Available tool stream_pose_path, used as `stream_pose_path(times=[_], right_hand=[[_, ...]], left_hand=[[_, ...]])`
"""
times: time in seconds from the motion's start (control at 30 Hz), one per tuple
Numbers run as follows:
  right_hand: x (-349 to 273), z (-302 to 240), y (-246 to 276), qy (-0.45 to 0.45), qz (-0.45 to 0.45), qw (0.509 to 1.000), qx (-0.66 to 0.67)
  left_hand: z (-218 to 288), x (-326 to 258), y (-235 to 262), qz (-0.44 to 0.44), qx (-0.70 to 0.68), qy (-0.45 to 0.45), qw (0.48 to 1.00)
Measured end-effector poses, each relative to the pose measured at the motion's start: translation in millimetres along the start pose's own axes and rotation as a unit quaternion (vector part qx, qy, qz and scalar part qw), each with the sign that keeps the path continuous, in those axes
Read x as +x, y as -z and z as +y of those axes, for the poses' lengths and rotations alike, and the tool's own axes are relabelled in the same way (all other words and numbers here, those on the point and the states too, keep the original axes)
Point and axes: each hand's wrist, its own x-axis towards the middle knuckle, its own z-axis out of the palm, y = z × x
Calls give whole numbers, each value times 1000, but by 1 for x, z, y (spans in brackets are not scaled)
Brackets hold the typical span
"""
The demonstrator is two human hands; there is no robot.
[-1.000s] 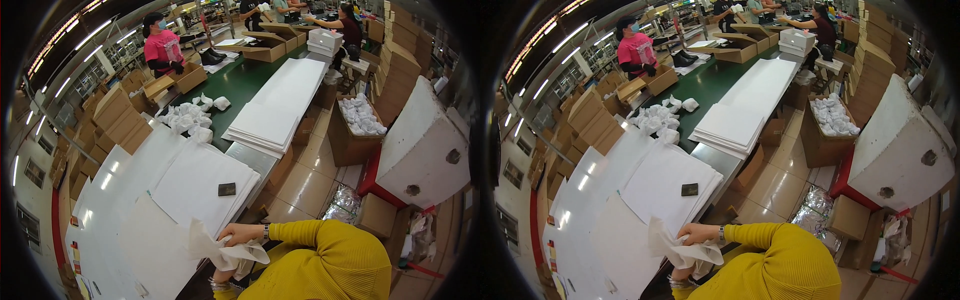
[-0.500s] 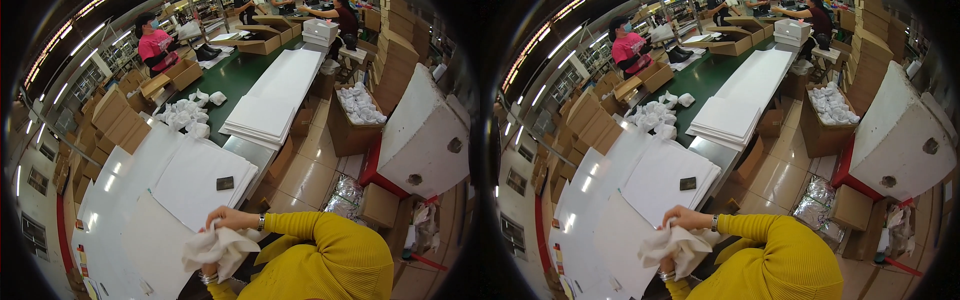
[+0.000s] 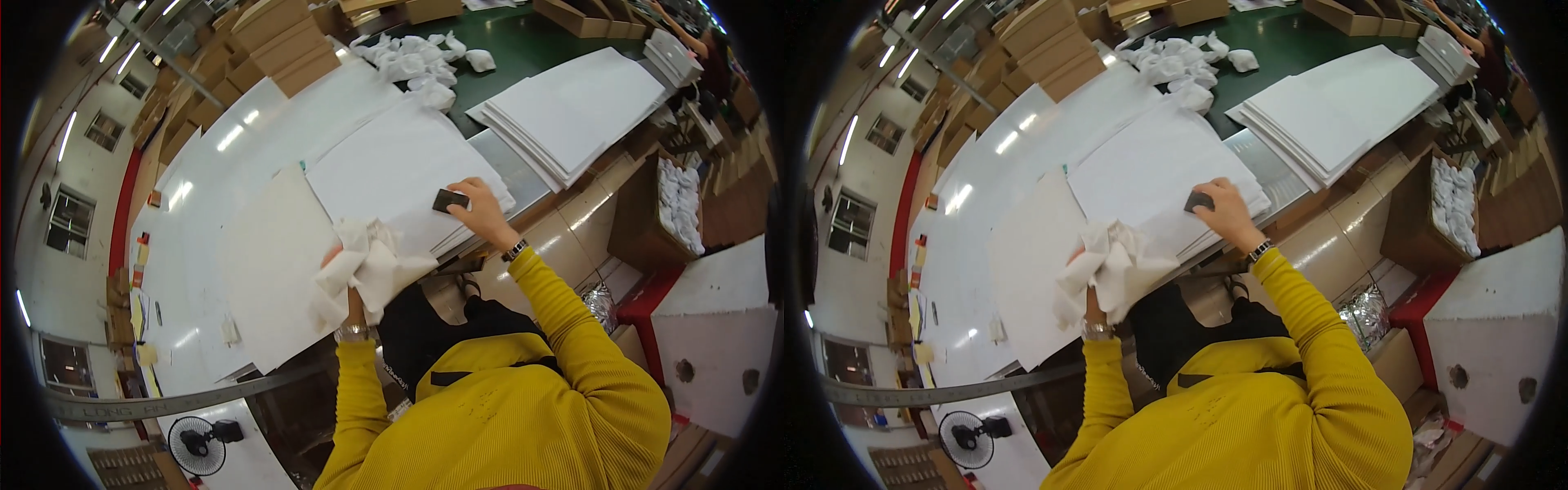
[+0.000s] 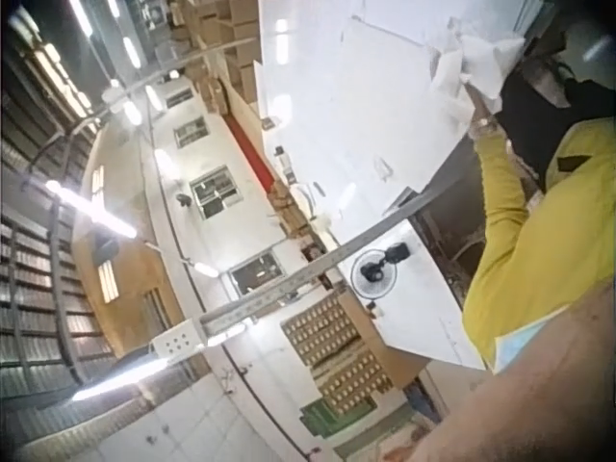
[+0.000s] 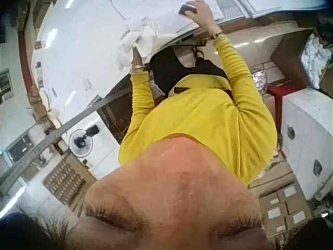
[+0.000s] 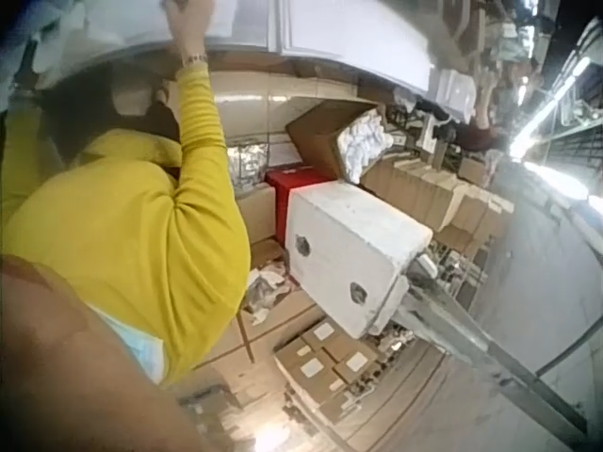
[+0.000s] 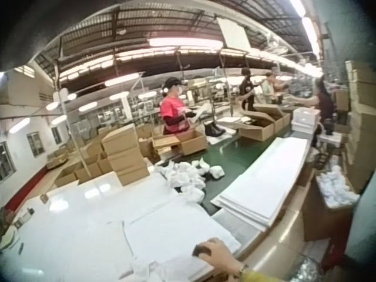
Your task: Folding and packing white tissue paper into bundles for shoe packaging.
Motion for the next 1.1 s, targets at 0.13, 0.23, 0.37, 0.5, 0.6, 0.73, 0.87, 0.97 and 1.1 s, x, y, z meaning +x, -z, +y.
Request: stream_pose_path(times=[0.13,0.23,0.37,0.5,0.6,0.73,0.87,0.97,1.1], right_hand=[[9,17,-10,45,70,934,-347],[19,31,-22,59,31,927,-370],[19,43,-26,74,4,909,-411],[7,33,-12,65,-14,930,-363],[11,31,-10,111,1,921,-374],[28,36,-18,96,4,939,-331],[43,44,-20,49,5,962,-267],[49,47,-18,27,5,969,-245],[62,46,-12,4,-29,972,-232]], left_hand=[[46,67,-17,-79,387,-71,916],[-8,115,-50,19,213,-295,931],[-68,118,-95,-215,502,-129,827],[-84,121,-107,-136,530,-103,831],[-106,142,-102,-42,466,-86,880],[-115,144,-109,-71,465,-129,873],[-100,124,-96,-204,478,-216,826],[-61,92,-103,-275,496,-191,801],[-79,88,-104,-255,543,-215,771]])
